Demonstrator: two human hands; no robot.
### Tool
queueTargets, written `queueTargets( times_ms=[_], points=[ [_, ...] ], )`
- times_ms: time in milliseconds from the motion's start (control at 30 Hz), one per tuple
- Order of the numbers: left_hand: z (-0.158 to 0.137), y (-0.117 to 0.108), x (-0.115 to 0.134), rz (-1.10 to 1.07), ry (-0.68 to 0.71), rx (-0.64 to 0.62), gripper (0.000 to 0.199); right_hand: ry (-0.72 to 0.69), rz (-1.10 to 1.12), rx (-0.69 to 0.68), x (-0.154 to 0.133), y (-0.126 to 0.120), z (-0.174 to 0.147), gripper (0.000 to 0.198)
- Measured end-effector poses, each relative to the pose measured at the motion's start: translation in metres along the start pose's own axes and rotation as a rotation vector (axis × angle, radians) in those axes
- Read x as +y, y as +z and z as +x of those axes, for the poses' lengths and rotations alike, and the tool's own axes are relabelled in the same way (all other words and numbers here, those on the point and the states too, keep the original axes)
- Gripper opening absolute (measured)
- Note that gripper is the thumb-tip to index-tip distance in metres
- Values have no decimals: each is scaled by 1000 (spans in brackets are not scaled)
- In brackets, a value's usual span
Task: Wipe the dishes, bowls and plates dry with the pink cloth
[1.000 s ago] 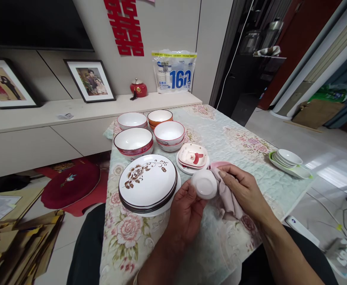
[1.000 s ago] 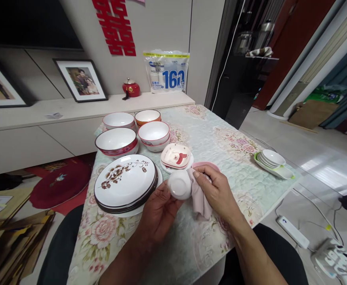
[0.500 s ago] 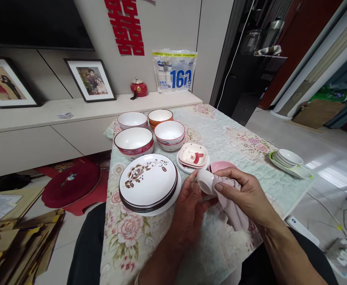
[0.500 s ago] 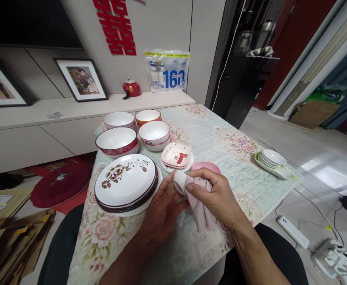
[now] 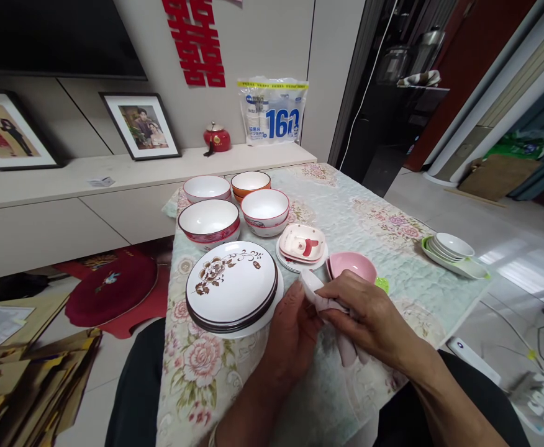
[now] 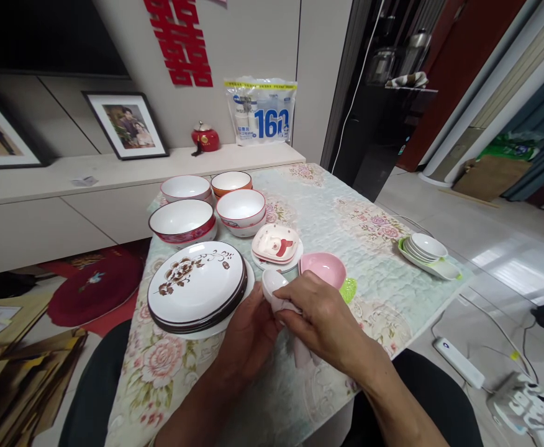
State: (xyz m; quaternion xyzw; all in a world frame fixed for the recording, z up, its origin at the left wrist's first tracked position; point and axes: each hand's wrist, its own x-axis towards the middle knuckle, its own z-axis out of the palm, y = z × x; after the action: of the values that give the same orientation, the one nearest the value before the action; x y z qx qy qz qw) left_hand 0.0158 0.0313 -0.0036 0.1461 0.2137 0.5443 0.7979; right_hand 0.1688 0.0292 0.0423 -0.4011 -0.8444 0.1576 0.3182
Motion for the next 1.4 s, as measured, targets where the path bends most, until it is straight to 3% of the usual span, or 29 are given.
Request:
queueTargets(
  times_ms=[200,333,467,567,667,833,1000,1133,1400],
  points=[
    [2,0,2,23,-131,23,35,-41,-61,-61,3,-6,-2,19],
    [-1,4,1,95,-28,-37,35,-28,-64,-23,3,-5,-3,20],
    [-4,5,1,110,34,-1,55,-36,-62,-35,0,-4,-3,18],
    [-4,3,1,117,28,-31,39,-25,-54,-86,0,-5,-2,14],
    [-2,0,2,59,-26,-3,30,-36,-58,-143,-1,-9,-1,16],
    [1,-1,2,-12,-205,45,41,-75,-74,-143,-3,-12,-1,18],
    [-2,5,2,53,-42,-96,30,-13,-42,-56,2,-6,-2,19],
    [-2,2,1,85,21,-90,29,-31,-11,-63,4,-4,-2,22],
    [2,-3,4,2,-215,50,46,-88,-47,-198,0,-7,-1,19]
  ],
)
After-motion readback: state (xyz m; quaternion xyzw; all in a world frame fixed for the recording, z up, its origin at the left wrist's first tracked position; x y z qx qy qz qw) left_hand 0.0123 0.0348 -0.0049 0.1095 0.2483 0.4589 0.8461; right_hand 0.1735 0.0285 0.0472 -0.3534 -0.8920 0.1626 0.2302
